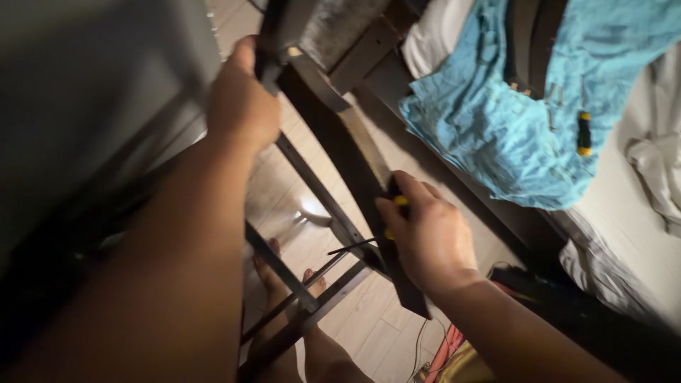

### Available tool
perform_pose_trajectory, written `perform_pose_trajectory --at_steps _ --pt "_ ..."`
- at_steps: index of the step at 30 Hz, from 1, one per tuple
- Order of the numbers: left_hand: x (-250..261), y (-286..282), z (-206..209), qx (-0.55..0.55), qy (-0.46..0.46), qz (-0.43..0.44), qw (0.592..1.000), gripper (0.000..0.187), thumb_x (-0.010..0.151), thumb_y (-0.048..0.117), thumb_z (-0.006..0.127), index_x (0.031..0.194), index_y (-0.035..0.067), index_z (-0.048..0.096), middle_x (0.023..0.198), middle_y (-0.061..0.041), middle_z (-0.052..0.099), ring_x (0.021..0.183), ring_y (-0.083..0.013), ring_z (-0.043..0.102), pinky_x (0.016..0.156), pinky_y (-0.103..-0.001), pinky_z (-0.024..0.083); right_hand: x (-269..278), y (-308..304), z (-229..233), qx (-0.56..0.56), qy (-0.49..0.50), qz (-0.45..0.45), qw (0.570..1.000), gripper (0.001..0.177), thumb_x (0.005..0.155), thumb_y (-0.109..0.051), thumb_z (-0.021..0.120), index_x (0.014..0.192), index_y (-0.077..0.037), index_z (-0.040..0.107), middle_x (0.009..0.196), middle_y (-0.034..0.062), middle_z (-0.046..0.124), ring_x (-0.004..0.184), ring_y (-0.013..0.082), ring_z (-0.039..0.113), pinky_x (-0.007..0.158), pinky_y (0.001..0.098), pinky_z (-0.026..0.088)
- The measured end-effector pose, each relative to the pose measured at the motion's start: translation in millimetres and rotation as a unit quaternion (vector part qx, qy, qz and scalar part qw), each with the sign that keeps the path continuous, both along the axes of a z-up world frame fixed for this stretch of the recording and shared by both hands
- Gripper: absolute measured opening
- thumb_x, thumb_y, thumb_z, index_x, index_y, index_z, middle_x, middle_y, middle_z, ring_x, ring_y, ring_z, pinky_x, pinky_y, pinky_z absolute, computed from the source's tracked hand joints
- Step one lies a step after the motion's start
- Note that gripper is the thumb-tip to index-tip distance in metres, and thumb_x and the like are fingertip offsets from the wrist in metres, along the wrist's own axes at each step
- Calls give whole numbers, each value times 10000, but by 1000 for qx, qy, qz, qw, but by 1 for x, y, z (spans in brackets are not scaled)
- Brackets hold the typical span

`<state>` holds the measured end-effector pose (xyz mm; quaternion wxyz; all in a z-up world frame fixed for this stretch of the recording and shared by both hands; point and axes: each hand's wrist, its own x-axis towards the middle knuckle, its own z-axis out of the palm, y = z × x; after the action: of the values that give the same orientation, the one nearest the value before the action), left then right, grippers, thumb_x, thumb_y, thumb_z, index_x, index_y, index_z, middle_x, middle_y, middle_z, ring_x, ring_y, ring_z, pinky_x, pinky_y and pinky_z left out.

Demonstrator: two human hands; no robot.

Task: The person assembles a wooden chair frame using a screwdriver. They tighten screws at the leg joints and attach curved wooden backrest pieces to the frame, securing them with screws.

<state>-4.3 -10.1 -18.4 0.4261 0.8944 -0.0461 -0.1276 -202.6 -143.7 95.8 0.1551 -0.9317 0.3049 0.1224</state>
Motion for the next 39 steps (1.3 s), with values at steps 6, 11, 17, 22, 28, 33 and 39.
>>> perform_pose_trajectory --at_steps 6,11,17,22,28,33,39 --pt "-1 -2 -6 -16 -20 -6 1000 727 780 -113 579 1430 193 469 1356 -89 614 1222 -321 599 967 -418 489 5 -7 4 -21 5 3 1000 495 850 -337 716 1312 -165 670 1193 110 713 1006 314 714 851 419 554" --pt "0 -6 -17 -13 28 32 999 476 934 27 561 1381 190 538 1284 -82 688 1216 -308 638 992 -420 502 8 -12 13 -12 28 27 999 495 870 -350 720 1316 -145 652 1183 136 718 995 327 721 844 426 555" --pt "-52 -16 4 -245 218 159 931 577 989 394 601 1404 -8 591 1312 -264 697 1195 -361 687 970 -423 537 0 -18 23 14 70 -3 997 516 841 -389 738 1302 -173 656 1103 169 741 978 330 735 866 415 566" --pt "-120 -33 57 -245 462 96 847 1155 718 688 686 1609 180 154 1408 -167 520 1227 -330 604 903 -536 573 -23 -10 41 35 34 -14 999 516 821 -380 763 1287 -173 688 1057 189 741 934 348 732 828 430 562" --pt "-151 -42 83 -365 474 32 801 976 823 656 665 1549 147 259 1407 -142 544 1157 -289 671 898 -510 538 -24 -24 69 100 -33 -86 991 495 841 -408 771 1255 -146 702 943 157 774 821 269 774 752 379 592" --pt "-136 -29 102 -344 454 -68 819 542 880 347 634 1388 159 622 1283 -36 671 1058 -192 674 647 -310 356 -5 -41 104 172 2 -141 975 519 824 -365 774 1261 -102 678 878 136 785 692 256 741 662 378 591" --pt "-133 -19 115 -322 472 -47 819 532 884 257 680 1390 125 578 1306 -35 615 1085 -239 651 760 -384 564 -6 -41 119 175 -13 -76 982 534 749 -384 826 1167 -61 745 873 121 793 720 191 751 688 325 584"
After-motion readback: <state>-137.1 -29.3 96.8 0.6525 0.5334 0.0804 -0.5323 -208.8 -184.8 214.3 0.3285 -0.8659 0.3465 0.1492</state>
